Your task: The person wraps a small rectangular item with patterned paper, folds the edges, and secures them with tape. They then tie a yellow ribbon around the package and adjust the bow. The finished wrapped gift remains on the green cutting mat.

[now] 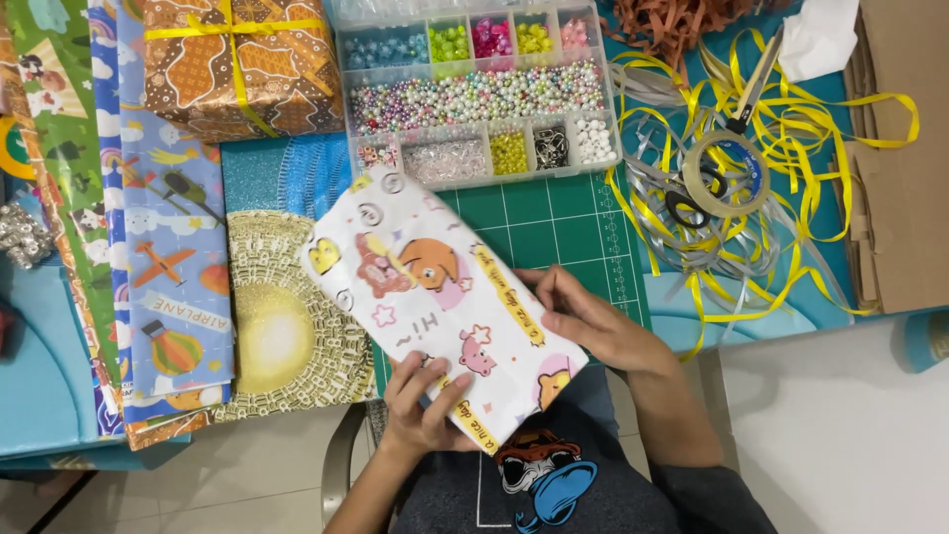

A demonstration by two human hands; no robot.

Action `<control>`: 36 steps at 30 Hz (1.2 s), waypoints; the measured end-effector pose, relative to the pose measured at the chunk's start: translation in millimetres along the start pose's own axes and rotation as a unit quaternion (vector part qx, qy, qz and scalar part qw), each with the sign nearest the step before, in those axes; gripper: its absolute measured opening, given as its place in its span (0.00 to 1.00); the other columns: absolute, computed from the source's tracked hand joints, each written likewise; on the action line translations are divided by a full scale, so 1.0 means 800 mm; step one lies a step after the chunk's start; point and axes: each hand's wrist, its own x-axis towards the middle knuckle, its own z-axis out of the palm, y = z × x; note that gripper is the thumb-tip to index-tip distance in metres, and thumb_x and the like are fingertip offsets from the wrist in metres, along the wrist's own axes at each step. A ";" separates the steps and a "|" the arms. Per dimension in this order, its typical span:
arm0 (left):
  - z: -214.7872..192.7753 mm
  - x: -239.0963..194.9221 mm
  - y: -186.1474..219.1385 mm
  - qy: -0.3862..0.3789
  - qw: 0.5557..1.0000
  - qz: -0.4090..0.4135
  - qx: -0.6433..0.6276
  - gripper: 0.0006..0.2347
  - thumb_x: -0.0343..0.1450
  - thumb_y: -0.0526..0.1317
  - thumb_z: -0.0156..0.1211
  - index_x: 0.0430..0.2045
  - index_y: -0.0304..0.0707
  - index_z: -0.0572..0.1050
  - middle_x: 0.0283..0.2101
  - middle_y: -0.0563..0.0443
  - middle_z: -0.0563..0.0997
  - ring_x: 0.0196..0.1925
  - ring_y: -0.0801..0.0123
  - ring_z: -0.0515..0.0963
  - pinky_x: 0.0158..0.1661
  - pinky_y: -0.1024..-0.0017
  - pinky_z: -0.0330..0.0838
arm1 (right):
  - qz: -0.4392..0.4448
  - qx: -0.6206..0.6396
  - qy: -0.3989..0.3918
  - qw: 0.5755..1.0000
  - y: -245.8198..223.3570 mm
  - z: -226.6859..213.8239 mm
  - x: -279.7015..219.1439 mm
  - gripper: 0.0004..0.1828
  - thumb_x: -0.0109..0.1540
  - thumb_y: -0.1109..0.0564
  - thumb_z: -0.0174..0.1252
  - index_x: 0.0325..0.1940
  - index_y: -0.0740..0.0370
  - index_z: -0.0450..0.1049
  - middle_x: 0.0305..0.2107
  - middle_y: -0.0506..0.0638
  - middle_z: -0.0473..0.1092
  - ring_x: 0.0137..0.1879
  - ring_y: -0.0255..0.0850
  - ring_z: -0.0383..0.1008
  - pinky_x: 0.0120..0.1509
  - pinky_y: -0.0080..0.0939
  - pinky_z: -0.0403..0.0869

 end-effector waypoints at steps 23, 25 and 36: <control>-0.036 0.149 -0.025 -0.097 0.940 -0.200 -0.259 0.59 0.49 0.44 0.83 0.70 0.44 0.37 0.70 0.20 0.48 0.74 0.23 0.49 0.65 0.26 0.57 | -0.180 0.123 0.357 0.908 0.086 0.043 -0.031 0.37 0.59 0.59 0.57 0.67 0.55 0.46 0.70 0.57 0.52 0.75 0.51 0.53 0.77 0.56 0.58; -0.056 0.155 -0.044 -0.123 0.932 -0.194 -0.282 0.59 0.49 0.46 0.83 0.69 0.44 0.38 0.69 0.20 0.51 0.74 0.25 0.50 0.63 0.23 0.58 | -0.198 0.087 0.399 0.891 0.095 0.021 -0.043 0.32 0.61 0.56 0.56 0.65 0.54 0.49 0.68 0.54 0.54 0.74 0.49 0.54 0.78 0.55 0.56; -0.126 0.181 -0.102 -0.362 0.872 -0.219 -0.245 0.48 0.63 0.51 0.73 0.72 0.44 0.41 0.79 0.33 0.34 0.82 0.40 0.33 0.73 0.39 0.40 | -0.107 0.031 0.381 0.918 0.074 -0.032 -0.085 0.29 0.67 0.46 0.49 0.69 0.59 0.54 0.53 0.63 0.72 0.55 0.47 0.74 0.61 0.43 0.70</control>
